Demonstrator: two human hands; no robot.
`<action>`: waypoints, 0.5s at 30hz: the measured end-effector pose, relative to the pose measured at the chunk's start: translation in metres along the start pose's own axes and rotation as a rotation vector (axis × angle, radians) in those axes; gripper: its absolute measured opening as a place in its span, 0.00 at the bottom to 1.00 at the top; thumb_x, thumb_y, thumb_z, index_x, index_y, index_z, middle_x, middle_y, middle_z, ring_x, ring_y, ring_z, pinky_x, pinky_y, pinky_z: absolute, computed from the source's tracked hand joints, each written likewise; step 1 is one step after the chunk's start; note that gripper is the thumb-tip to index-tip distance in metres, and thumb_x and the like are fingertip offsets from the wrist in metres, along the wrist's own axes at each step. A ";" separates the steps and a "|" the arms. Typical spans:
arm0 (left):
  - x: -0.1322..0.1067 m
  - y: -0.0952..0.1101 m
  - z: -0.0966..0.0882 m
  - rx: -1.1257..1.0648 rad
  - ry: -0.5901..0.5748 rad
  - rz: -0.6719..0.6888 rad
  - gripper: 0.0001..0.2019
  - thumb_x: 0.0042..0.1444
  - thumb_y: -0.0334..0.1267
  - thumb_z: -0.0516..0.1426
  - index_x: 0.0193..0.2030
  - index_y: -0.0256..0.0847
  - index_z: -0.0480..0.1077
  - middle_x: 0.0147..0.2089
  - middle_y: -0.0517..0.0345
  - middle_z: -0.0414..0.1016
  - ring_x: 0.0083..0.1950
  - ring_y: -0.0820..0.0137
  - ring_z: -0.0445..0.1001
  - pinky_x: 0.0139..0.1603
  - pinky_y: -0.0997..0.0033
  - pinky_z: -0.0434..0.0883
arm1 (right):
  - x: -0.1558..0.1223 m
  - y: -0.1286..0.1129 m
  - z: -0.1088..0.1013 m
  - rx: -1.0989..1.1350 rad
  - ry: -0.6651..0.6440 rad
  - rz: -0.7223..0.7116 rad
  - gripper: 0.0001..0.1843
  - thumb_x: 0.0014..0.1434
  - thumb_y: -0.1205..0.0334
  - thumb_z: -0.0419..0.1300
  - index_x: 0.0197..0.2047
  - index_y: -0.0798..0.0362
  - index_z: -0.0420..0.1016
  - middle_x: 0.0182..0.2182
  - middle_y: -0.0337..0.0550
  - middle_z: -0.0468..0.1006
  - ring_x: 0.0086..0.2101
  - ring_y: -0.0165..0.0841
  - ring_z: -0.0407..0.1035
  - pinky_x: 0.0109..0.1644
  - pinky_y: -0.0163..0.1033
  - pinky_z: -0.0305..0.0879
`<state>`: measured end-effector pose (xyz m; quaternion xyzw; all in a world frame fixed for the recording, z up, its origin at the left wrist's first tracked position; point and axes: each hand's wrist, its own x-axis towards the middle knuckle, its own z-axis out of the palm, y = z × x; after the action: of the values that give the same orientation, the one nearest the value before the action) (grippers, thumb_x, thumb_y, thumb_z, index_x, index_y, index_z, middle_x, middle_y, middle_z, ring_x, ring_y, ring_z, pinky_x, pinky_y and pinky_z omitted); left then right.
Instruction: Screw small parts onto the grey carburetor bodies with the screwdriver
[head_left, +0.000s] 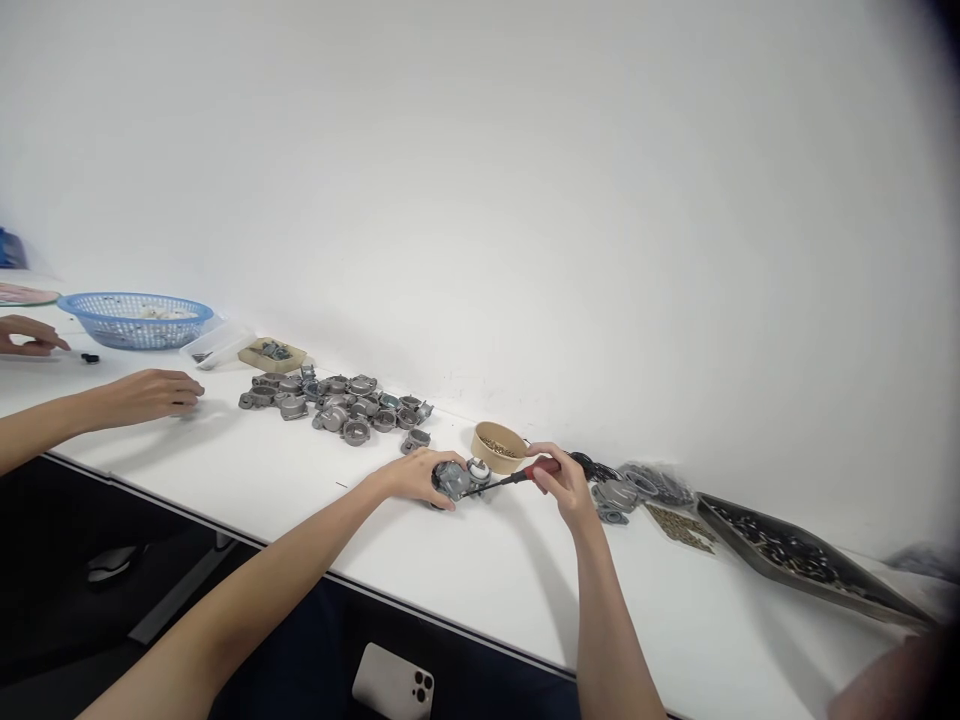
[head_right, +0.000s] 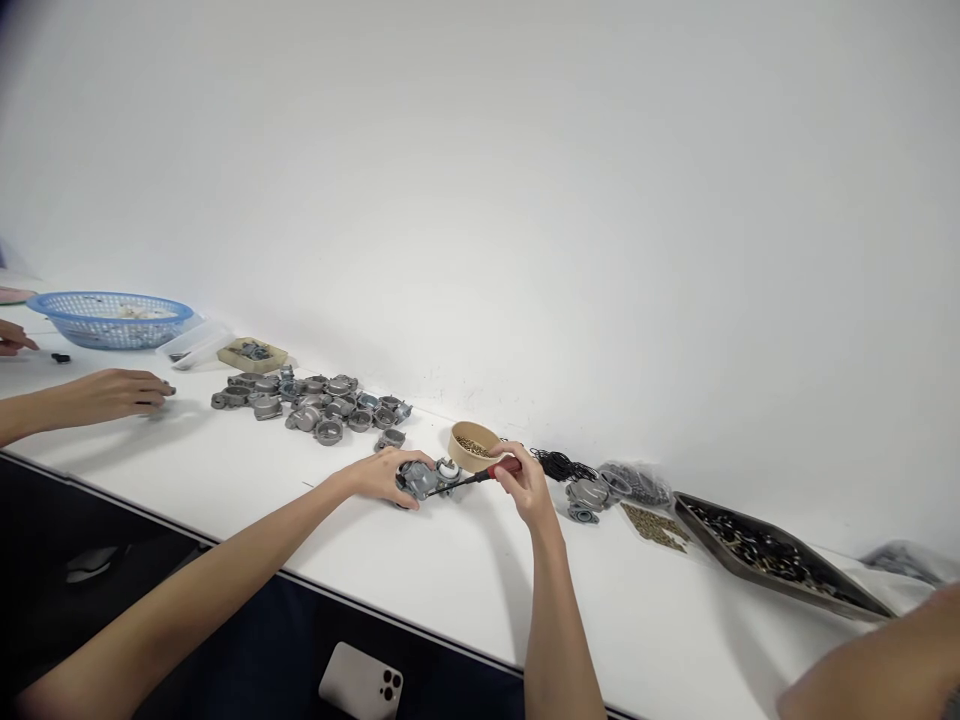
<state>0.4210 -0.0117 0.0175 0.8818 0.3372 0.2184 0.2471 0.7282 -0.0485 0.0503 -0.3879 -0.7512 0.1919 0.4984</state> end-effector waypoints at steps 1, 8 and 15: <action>0.000 0.000 0.000 0.004 0.000 0.000 0.39 0.44 0.56 0.69 0.64 0.59 0.65 0.63 0.59 0.70 0.63 0.48 0.65 0.62 0.55 0.64 | 0.000 -0.001 0.001 0.020 -0.011 -0.011 0.17 0.60 0.47 0.62 0.44 0.52 0.74 0.27 0.41 0.75 0.26 0.33 0.67 0.29 0.38 0.63; 0.002 -0.002 0.001 0.003 -0.002 0.024 0.39 0.43 0.56 0.69 0.64 0.61 0.66 0.64 0.61 0.69 0.63 0.50 0.65 0.64 0.55 0.62 | 0.001 0.000 0.002 -0.086 0.023 0.038 0.16 0.63 0.46 0.60 0.41 0.51 0.74 0.27 0.42 0.76 0.28 0.34 0.69 0.33 0.39 0.65; 0.000 0.002 -0.001 -0.007 -0.011 0.006 0.38 0.44 0.55 0.69 0.64 0.60 0.66 0.63 0.61 0.70 0.64 0.50 0.64 0.63 0.55 0.63 | 0.000 0.002 0.000 -0.119 0.083 0.067 0.15 0.62 0.47 0.62 0.36 0.51 0.73 0.22 0.40 0.74 0.25 0.33 0.67 0.30 0.37 0.63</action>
<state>0.4217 -0.0125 0.0191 0.8830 0.3324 0.2155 0.2516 0.7284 -0.0472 0.0492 -0.4494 -0.7266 0.1476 0.4984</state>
